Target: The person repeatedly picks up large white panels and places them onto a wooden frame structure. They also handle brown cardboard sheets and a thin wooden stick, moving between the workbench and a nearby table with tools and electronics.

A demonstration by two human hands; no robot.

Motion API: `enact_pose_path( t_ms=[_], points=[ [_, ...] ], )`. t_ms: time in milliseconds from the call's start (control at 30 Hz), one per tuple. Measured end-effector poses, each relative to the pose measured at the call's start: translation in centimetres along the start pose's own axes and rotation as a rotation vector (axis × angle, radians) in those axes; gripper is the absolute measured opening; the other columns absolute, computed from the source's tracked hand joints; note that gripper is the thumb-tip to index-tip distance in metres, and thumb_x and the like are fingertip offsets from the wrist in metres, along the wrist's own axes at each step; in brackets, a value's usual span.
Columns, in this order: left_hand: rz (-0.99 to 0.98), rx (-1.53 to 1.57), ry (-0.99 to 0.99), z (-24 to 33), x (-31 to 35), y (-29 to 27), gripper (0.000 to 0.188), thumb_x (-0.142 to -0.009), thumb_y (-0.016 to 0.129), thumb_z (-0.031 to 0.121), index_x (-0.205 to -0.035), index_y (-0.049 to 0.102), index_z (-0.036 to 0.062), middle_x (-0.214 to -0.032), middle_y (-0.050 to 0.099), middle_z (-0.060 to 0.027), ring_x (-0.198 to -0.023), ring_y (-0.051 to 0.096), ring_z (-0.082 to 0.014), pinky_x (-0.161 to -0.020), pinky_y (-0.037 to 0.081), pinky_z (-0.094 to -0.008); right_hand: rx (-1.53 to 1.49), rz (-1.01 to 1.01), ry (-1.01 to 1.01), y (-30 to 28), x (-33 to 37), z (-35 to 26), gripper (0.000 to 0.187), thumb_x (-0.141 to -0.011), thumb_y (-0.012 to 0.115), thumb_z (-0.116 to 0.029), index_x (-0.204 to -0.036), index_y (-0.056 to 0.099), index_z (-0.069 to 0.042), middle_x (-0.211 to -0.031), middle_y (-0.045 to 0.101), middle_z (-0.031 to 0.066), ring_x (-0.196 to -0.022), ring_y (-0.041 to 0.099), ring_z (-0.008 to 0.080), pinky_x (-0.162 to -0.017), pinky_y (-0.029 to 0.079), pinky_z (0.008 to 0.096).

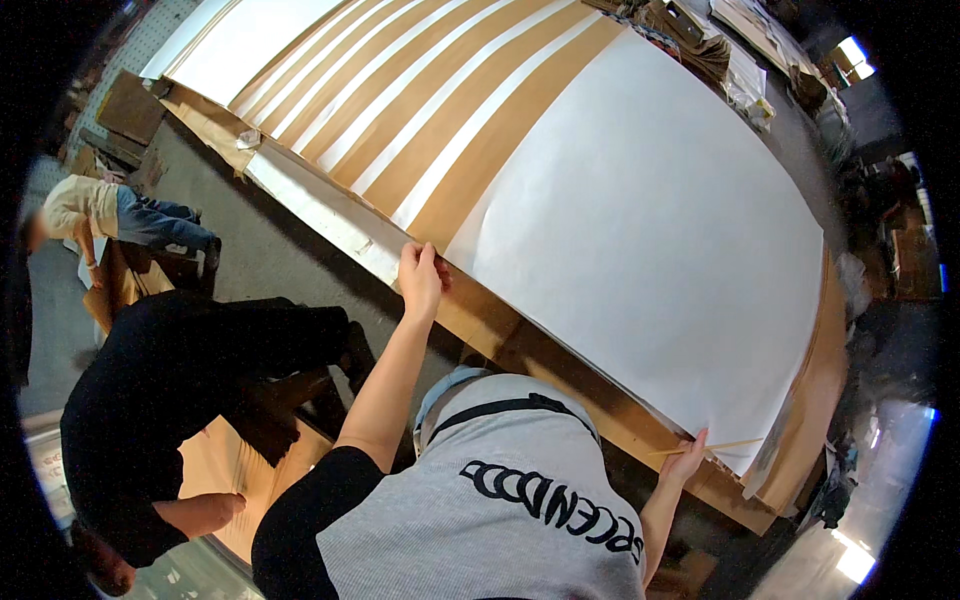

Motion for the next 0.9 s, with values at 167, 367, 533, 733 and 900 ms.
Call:
enact_pose_path(
  t_ms=[167,367,533,733,900],
  points=[
    [0.089,-0.378,0.166,-1.1,-1.9,-1.6,0.022,-0.085,0.044,0.017,-0.077,0.047,-0.0033,-0.064,0.053,-0.0179,-0.062,0.053,-0.0306,-0.06,0.041,-0.0394,-0.028,0.046,-0.049,1.4,0.9,-0.3,0.028,-0.085,0.053,-0.029,-0.103,0.053,-0.006,-0.092,0.055,0.0008,-0.082,0.049,0.0097,-0.072,0.039,0.0243],
    [0.081,-0.784,0.153,2.6,-0.7,-1.0,0.033,-0.086,0.041,0.024,-0.079,0.053,-0.0049,-0.079,0.057,-0.0252,-0.078,0.053,-0.0412,-0.07,0.041,-0.0454,-0.011,0.098,-0.071,-0.1,0.0,0.6,0.029,-0.085,0.052,-0.028,-0.103,0.052,-0.004,-0.095,0.054,0.0023,-0.084,0.051,0.012,-0.074,0.041,0.0261],
    [0.053,-0.904,0.117,2.4,-1.9,-0.9,0.035,-0.086,0.04,0.026,-0.081,0.058,-0.0041,-0.082,0.058,-0.0253,-0.082,0.054,-0.0412,-0.072,0.042,-0.0454,-0.051,0.124,-0.03,-2.2,-1.4,2.6,0.034,-0.085,0.052,-0.027,-0.106,0.05,0.0,-0.102,0.053,0.006,-0.093,0.051,0.0166,-0.082,0.04,0.0299],
    [0.013,-0.885,0.169,2.4,-2.6,-1.9,0.036,-0.085,0.04,0.026,-0.082,0.058,-0.0053,-0.082,0.058,-0.0255,-0.081,0.054,-0.0412,-0.071,0.042,-0.045,-0.062,0.105,-0.084,-0.4,-0.6,1.8,0.04,-0.083,0.056,-0.026,-0.109,0.047,0.003,-0.11,0.05,0.0082,-0.101,0.047,0.018,-0.087,0.037,0.0312],
    [0.298,-0.976,0.766,7.6,3.0,1.2,0.023,-0.085,0.048,0.022,-0.077,0.05,0.0006,-0.062,0.05,-0.009,-0.052,0.051,-0.0231,-0.052,0.041,-0.0362,-0.026,0.257,-0.068,-1.6,-0.5,2.5,0.041,-0.084,0.054,-0.026,-0.112,0.048,0.003,-0.114,0.05,0.0075,-0.103,0.046,0.0174,-0.089,0.035,0.0311]
  ],
)
Point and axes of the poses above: each hand's wrist, its own x-axis away from the middle knuckle, its own y-axis out of the palm, z = x × y, the point moved 5 cm from there along -x, towards the middle knuckle
